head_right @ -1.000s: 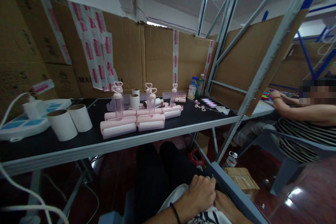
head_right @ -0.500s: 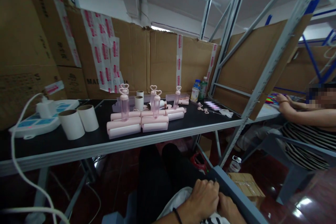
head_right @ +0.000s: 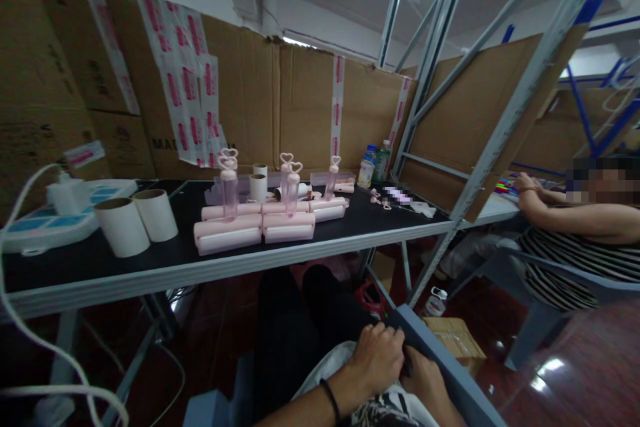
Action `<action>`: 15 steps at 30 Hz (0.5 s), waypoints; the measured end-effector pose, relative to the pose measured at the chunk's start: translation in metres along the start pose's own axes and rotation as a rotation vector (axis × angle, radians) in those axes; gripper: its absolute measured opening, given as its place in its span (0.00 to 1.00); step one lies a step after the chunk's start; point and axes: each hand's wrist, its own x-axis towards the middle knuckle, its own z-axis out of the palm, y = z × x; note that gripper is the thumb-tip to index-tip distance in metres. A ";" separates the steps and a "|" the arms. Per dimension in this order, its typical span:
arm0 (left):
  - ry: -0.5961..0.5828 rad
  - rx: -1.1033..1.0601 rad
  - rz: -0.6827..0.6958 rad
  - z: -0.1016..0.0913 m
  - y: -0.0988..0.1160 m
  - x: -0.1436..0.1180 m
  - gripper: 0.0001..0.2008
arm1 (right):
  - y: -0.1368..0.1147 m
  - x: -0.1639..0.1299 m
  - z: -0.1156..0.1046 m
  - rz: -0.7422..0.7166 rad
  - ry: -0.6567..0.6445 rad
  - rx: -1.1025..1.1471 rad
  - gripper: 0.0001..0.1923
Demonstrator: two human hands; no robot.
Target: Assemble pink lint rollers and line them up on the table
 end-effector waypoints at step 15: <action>-0.087 -0.826 -0.063 -0.016 -0.022 -0.004 0.14 | -0.041 0.008 -0.095 0.228 0.102 0.683 0.25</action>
